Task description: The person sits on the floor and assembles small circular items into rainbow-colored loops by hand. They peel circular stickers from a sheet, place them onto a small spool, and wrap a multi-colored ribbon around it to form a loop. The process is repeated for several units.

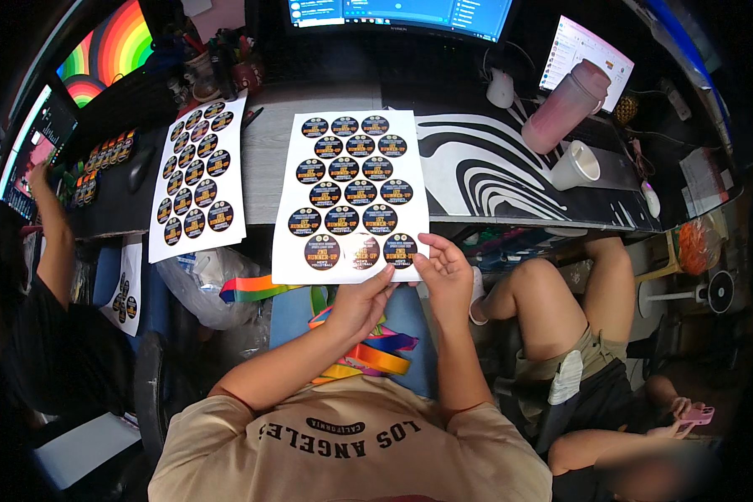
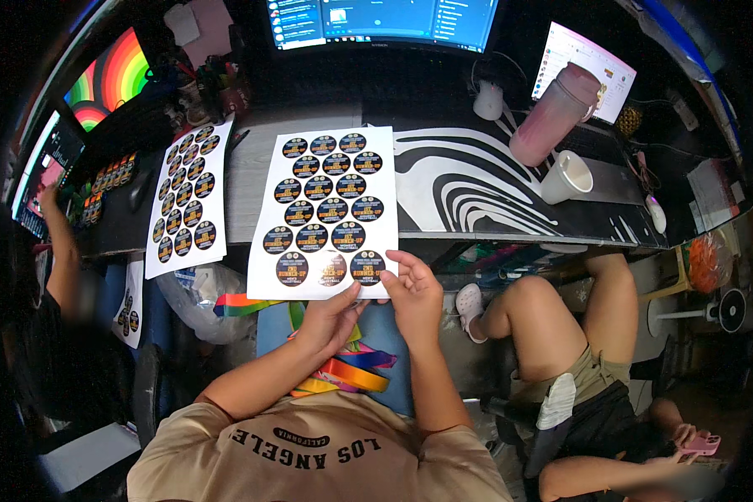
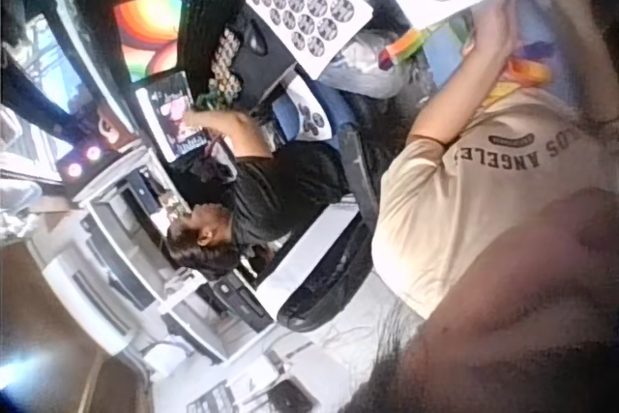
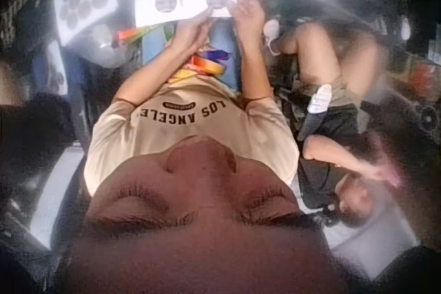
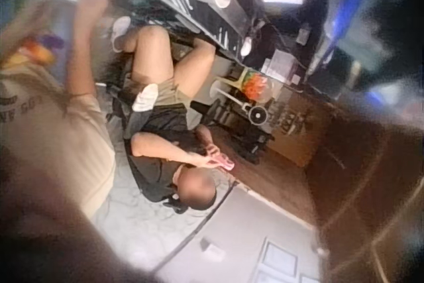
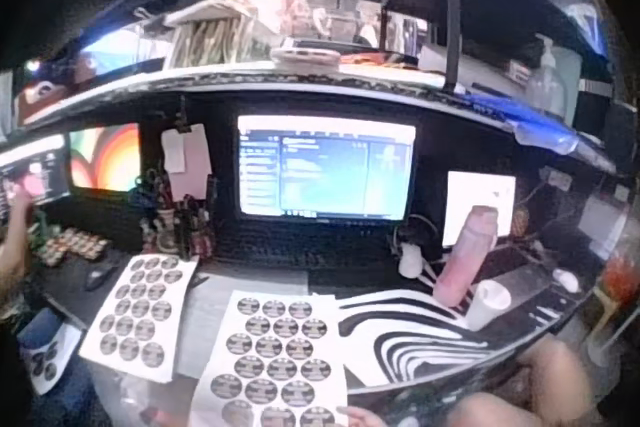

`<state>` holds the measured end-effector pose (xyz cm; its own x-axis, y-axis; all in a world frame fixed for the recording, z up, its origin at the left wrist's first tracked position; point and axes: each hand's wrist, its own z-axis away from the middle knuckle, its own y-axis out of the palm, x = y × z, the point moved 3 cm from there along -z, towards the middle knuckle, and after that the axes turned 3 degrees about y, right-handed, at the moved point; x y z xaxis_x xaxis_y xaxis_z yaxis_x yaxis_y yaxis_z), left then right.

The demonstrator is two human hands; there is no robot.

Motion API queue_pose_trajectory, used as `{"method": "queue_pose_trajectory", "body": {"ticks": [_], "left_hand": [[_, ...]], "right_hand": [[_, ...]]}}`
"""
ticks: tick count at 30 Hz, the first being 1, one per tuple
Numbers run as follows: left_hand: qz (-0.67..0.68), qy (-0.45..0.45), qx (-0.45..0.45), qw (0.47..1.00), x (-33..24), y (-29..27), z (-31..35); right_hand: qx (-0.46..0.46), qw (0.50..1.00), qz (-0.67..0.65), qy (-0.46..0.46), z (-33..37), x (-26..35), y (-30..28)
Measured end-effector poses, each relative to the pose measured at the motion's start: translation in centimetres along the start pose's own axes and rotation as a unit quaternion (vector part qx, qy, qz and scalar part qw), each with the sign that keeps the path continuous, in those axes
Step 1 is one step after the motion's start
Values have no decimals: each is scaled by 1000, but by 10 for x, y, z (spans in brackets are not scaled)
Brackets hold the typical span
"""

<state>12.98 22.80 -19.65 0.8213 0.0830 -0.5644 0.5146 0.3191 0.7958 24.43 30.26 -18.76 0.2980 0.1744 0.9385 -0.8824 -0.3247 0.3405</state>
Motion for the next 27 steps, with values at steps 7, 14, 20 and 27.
{"method": "queue_pose_trajectory", "body": {"ticks": [7, 14, 20, 27], "left_hand": [[21, -16, -3, 1000, 2, -2, -2], [74, -16, 42, 996, 3, -4, -7], [61, -29, 63, 996, 4, -11, -8], [36, -25, 62, 997, 5, -12, -7]], "right_hand": [[-88, 978, 177, -62, 1, 4, 2], [-145, 907, 345, -192, -1, 18, 6], [-109, 951, 271, -104, -1, 24, 7], [-100, 962, 230, -107, -2, 21, 8]]}}
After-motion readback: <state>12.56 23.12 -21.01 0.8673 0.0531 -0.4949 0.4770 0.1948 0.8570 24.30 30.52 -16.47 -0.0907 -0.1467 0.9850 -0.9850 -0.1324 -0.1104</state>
